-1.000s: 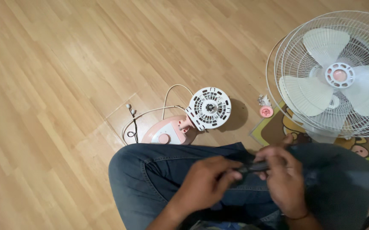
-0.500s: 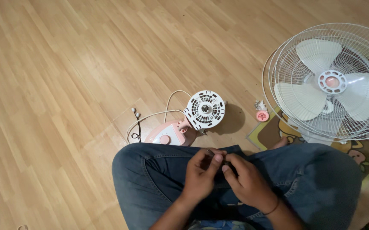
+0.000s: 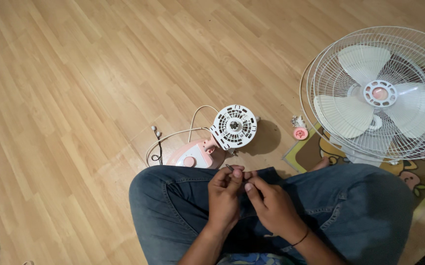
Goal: The person sits on the floor and disassembles a small pink fan. They remove the front grille, then use a screwdriver to loosen and remove the central hub from the fan motor housing.
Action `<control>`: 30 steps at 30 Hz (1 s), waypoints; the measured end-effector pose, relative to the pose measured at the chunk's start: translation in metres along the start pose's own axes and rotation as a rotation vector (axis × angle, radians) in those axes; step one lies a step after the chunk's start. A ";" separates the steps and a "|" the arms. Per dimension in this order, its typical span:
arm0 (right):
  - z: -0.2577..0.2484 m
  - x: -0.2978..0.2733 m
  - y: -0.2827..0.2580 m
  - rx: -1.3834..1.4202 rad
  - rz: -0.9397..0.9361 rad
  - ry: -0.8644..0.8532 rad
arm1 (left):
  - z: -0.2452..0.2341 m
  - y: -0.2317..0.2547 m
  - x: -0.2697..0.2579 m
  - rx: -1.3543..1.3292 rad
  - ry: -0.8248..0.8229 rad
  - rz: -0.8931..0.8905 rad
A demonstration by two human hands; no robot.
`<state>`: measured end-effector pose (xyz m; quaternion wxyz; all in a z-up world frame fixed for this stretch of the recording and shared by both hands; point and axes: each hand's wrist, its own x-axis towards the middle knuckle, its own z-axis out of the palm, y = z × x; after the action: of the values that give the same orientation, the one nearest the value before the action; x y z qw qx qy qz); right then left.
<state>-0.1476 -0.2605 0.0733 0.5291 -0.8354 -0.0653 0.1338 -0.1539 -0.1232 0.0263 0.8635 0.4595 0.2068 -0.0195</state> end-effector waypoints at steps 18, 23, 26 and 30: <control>-0.038 0.050 0.087 -0.397 -0.099 -0.181 | -0.055 0.063 0.046 -0.046 0.188 0.125; -0.016 0.128 0.145 -0.817 0.173 -0.444 | -0.058 0.044 0.047 -0.133 0.212 0.066; 0.003 0.146 0.172 -0.819 0.171 -0.443 | -0.064 0.037 0.052 -0.169 0.191 0.078; 0.015 0.155 0.186 -0.897 0.187 -0.554 | -0.069 0.032 0.053 -0.177 0.168 0.126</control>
<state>-0.0099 -0.2883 -0.1243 0.0691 -0.9151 -0.1785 0.3549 -0.1216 -0.0412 -0.0018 0.8799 0.3937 0.2499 0.0918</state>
